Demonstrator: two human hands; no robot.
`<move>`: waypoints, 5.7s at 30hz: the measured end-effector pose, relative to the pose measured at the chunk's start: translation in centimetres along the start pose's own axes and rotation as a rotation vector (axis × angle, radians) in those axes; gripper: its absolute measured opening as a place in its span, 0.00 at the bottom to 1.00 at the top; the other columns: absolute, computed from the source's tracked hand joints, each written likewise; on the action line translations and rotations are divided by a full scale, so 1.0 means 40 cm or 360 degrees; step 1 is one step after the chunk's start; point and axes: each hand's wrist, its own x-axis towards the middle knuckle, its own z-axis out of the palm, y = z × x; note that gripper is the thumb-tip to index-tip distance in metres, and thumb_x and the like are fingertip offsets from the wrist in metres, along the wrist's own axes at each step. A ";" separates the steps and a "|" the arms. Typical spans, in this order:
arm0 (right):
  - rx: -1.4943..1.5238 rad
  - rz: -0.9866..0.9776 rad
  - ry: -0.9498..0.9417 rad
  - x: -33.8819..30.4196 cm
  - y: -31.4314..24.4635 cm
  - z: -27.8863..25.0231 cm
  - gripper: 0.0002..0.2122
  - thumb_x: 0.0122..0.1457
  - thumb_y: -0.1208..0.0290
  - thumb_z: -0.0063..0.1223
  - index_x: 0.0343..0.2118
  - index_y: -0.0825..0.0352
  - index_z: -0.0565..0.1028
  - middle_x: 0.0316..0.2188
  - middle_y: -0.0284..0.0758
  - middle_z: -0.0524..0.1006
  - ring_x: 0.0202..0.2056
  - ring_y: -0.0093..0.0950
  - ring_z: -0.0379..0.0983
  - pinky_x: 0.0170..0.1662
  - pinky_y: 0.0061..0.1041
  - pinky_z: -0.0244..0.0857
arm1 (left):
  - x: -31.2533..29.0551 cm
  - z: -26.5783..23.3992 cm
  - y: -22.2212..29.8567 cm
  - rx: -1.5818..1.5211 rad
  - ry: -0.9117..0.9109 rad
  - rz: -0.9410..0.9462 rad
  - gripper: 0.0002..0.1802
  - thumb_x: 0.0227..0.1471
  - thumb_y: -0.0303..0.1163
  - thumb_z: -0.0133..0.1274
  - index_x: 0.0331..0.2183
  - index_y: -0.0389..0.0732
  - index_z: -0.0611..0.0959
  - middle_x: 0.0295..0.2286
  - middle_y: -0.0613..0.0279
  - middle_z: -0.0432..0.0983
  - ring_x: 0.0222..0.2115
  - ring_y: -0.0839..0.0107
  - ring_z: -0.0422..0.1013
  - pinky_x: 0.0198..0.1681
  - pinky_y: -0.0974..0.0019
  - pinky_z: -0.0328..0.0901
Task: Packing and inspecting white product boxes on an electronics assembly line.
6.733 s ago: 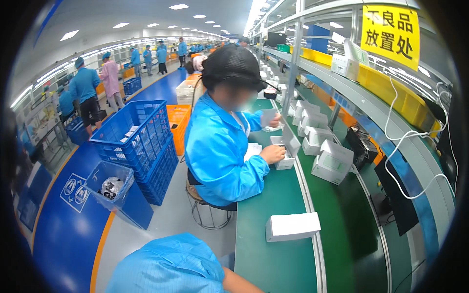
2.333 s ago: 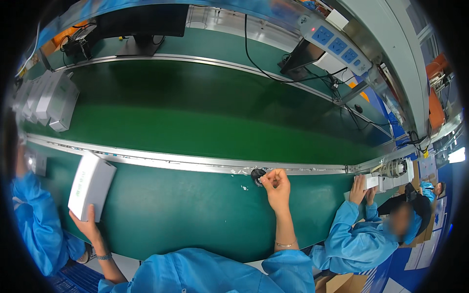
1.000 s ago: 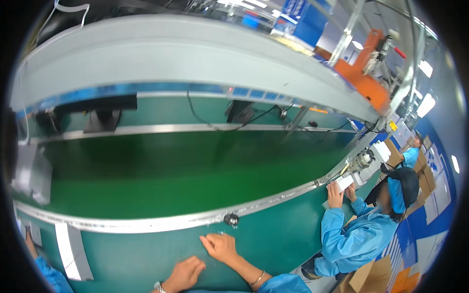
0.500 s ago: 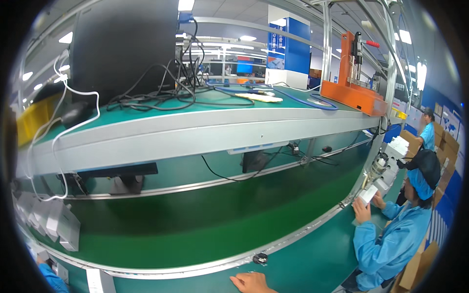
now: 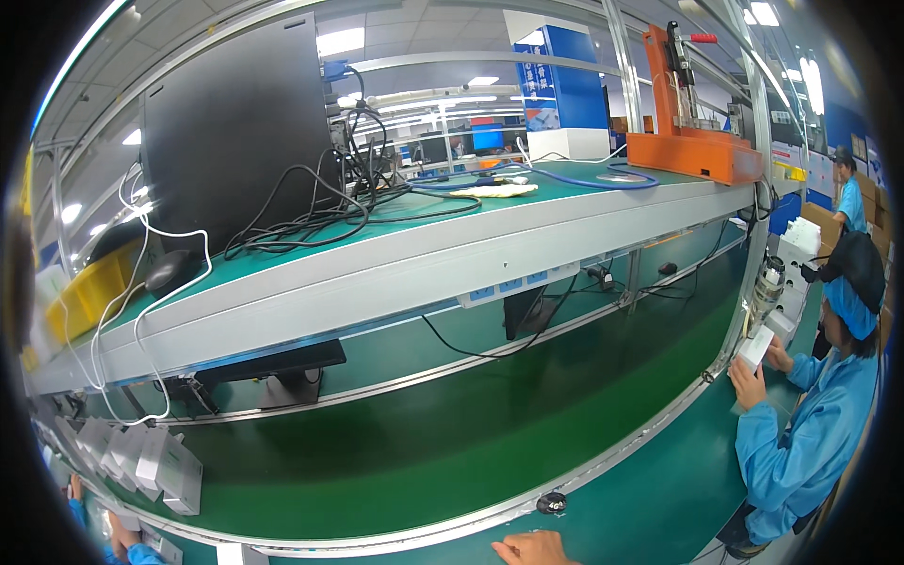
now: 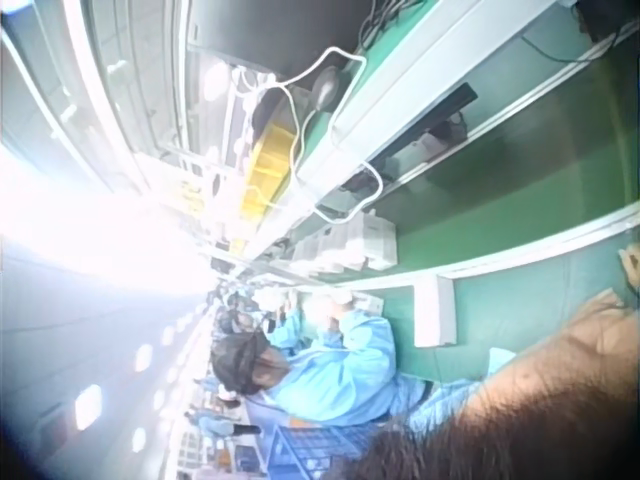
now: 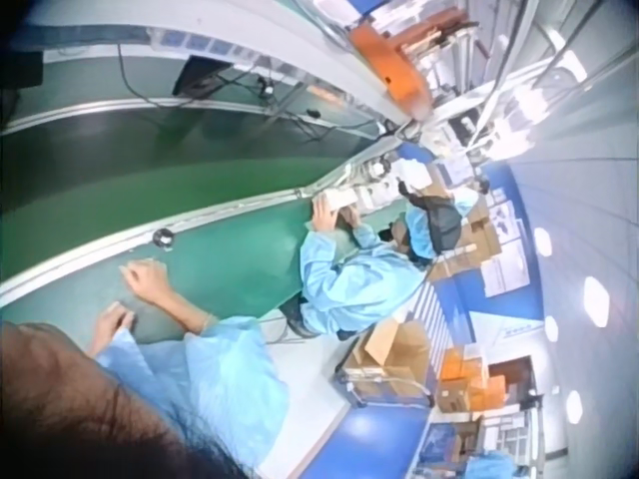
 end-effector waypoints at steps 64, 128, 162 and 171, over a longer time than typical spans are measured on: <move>-0.0772 0.0299 0.0573 0.094 0.012 -0.197 0.19 0.54 0.53 0.65 0.40 0.64 0.75 0.45 0.44 0.75 0.50 0.47 0.71 0.46 0.48 0.65 | 0.027 -0.099 0.214 -0.0017 0.0075 -0.0037 0.05 0.59 0.27 0.57 0.39 0.39 0.83 0.22 0.57 0.67 0.22 0.62 0.64 0.27 0.61 0.62; -0.0127 -0.0839 -0.0726 -0.020 -0.236 -0.080 0.10 0.54 0.75 0.63 0.36 0.62 0.72 0.35 0.34 0.73 0.38 0.35 0.70 0.47 0.38 0.57 | -0.094 -0.325 0.125 0.0206 0.0616 -0.0111 0.47 0.29 0.47 0.79 0.50 0.42 0.74 0.38 0.56 0.70 0.36 0.54 0.75 0.37 0.56 0.72; 0.1062 -0.0753 -0.1064 0.062 -0.184 -0.103 0.13 0.57 0.86 0.52 0.31 0.57 0.64 0.28 0.30 0.77 0.30 0.28 0.68 0.51 0.37 0.56 | -0.072 -0.326 0.110 0.0180 0.0647 -0.0241 0.54 0.24 0.59 0.81 0.46 0.34 0.76 0.34 0.59 0.71 0.33 0.66 0.73 0.36 0.64 0.69; 0.1411 0.0211 -0.0032 0.110 -0.008 -0.168 0.14 0.60 0.82 0.60 0.35 0.60 0.63 0.35 0.35 0.74 0.38 0.24 0.66 0.48 0.27 0.62 | -0.131 -0.349 0.116 0.0103 0.0865 -0.0253 0.53 0.24 0.51 0.82 0.49 0.35 0.74 0.38 0.54 0.73 0.38 0.59 0.76 0.40 0.58 0.71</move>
